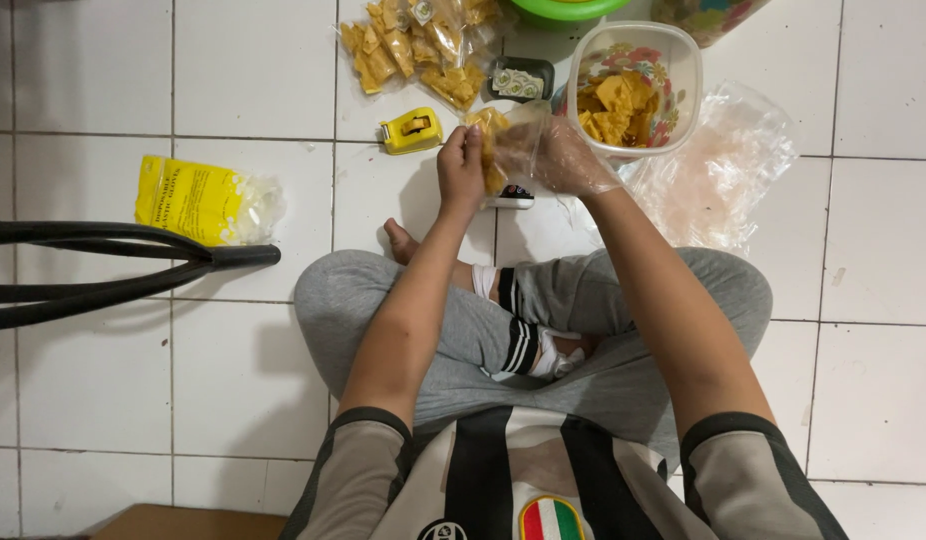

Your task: Manually portioning chips into small plastic bags and weighing them on a digital scale.

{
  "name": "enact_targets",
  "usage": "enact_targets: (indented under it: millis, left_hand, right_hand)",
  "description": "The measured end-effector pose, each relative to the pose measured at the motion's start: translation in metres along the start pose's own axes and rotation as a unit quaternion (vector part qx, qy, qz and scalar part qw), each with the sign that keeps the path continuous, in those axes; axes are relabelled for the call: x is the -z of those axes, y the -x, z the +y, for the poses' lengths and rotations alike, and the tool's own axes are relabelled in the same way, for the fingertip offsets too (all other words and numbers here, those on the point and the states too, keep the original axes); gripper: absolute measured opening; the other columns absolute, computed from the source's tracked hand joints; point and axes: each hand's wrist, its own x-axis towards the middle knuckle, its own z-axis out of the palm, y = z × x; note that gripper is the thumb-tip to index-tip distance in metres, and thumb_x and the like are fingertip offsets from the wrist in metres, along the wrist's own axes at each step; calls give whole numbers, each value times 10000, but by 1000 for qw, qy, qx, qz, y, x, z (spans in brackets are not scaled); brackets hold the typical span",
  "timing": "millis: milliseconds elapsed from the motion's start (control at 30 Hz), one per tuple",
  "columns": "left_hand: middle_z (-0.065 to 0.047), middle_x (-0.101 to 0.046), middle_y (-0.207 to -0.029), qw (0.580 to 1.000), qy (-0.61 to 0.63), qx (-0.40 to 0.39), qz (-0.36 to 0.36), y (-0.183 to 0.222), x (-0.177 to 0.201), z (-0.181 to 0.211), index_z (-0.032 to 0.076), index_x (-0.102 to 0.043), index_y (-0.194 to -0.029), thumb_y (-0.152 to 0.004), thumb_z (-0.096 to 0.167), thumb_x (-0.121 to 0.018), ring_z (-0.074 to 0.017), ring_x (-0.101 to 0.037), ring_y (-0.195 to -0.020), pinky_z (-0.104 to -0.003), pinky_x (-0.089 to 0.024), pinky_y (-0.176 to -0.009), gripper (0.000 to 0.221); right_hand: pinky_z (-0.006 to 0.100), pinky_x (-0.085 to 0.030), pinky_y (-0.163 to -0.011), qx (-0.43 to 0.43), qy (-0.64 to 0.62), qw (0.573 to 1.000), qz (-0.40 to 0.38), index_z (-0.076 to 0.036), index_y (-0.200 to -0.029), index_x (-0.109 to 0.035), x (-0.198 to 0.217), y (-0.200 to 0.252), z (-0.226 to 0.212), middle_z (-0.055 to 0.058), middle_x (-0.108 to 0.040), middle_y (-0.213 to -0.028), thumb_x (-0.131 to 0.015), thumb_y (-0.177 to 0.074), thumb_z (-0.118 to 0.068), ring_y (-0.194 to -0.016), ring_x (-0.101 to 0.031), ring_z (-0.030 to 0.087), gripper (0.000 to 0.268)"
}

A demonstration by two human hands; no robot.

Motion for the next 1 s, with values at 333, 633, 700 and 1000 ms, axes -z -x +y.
enact_targets:
  millis: [333, 633, 700, 1000]
  left_hand:
    - [-65, -516, -691, 998, -6, -70, -9, 8, -5, 13, 105, -545, -850, -1111, 313, -405, -173, -516, -729, -349, -464, -720, 362]
    - [-165, -553, -706, 995, -72, -57, -30, 6, -6, -9, 87, -557, -838, -1110, 368, -383, -258, -542, -678, -404, -481, -714, 428]
    - [-115, -551, -693, 996, -63, -51, -35, 6, -7, -9, 94, -559, -845, -1119, 359, -362, -212, -543, -694, -371, -477, -725, 429]
    - [41, -559, -907, 987, 114, 73, -82, 17, -6, 15, 137, -606, -984, -1121, 307, -428, -164, -572, -918, -352, -473, -913, 281]
  right_hand:
    - [502, -550, -817, -30, 41, 999, 7, -148, -1014, -807, -13, -14, 25, 152, -755, -916, -843, -850, -289, -921, -719, 412, 220]
    - [513, -600, -760, -28, 330, 943, -30, -26, -930, -779, -13, -6, 7, 185, -737, -785, -823, -773, -324, -819, -750, 406, 340]
    - [528, -587, -818, 15, 347, 937, -35, 6, -1042, -695, -12, -2, -1, 216, -734, -884, -799, -806, -409, -900, -746, 418, 488]
    - [550, -585, -721, 60, 382, 922, 21, 9, -1010, -713, -13, -1, 2, 191, -718, -825, -751, -822, -324, -822, -740, 408, 384]
